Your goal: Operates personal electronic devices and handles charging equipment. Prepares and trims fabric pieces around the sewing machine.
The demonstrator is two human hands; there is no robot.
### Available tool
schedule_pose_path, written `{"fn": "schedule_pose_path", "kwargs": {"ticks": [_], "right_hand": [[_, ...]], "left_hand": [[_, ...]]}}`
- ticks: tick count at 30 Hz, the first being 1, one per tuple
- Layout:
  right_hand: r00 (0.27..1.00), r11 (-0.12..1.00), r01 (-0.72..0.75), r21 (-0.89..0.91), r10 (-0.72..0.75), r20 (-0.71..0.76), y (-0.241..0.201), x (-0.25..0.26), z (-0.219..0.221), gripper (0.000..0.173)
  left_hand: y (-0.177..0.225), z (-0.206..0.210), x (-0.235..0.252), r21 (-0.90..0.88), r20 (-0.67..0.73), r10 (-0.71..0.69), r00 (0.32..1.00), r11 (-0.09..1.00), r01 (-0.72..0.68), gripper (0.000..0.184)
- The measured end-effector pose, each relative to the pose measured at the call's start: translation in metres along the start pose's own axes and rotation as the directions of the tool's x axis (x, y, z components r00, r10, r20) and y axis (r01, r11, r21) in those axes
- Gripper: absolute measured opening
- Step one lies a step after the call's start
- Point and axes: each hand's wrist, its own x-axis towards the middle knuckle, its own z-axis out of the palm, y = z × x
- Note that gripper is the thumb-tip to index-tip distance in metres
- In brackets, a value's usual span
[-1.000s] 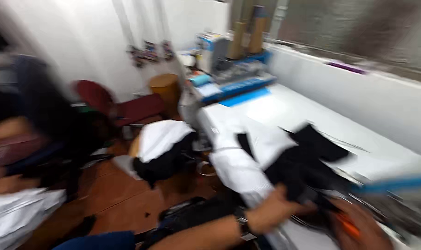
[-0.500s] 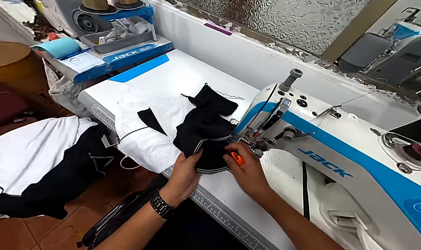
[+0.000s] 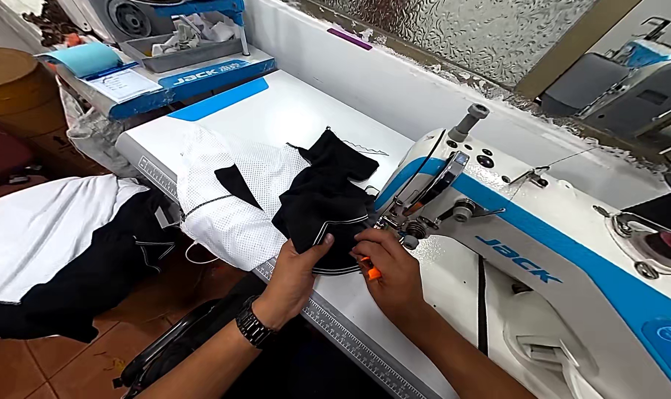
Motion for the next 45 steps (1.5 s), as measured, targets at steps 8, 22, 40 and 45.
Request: {"fn": "schedule_pose_path", "kwargs": {"ticks": [8,22,40,45], "right_hand": [[0.994,0.995,0.090,0.045,-0.086,-0.071,-0.001,-0.003,0.005,0.011],[0.981,0.990,0.129,-0.052,-0.135,-0.136,-0.003,-0.008,0.002,0.022],[0.974,0.980,0.177,-0.087,-0.187,-0.128,-0.008,-0.008,-0.003,0.028],[0.967,0.971,0.219,-0.096,-0.229,-0.113,-0.008,-0.009,-0.005,0.026]], "left_hand": [[-0.002,0.002,0.002,0.021,-0.035,0.034,0.999,0.999,-0.034,0.022],[-0.012,0.006,-0.006,0.061,-0.056,0.110,0.992,0.992,-0.107,0.026],[-0.014,0.009,-0.020,0.072,-0.070,0.096,0.993,0.993,-0.091,0.021],[-0.012,0.012,-0.021,0.057,-0.085,0.064,0.994,0.997,-0.059,0.020]]}}
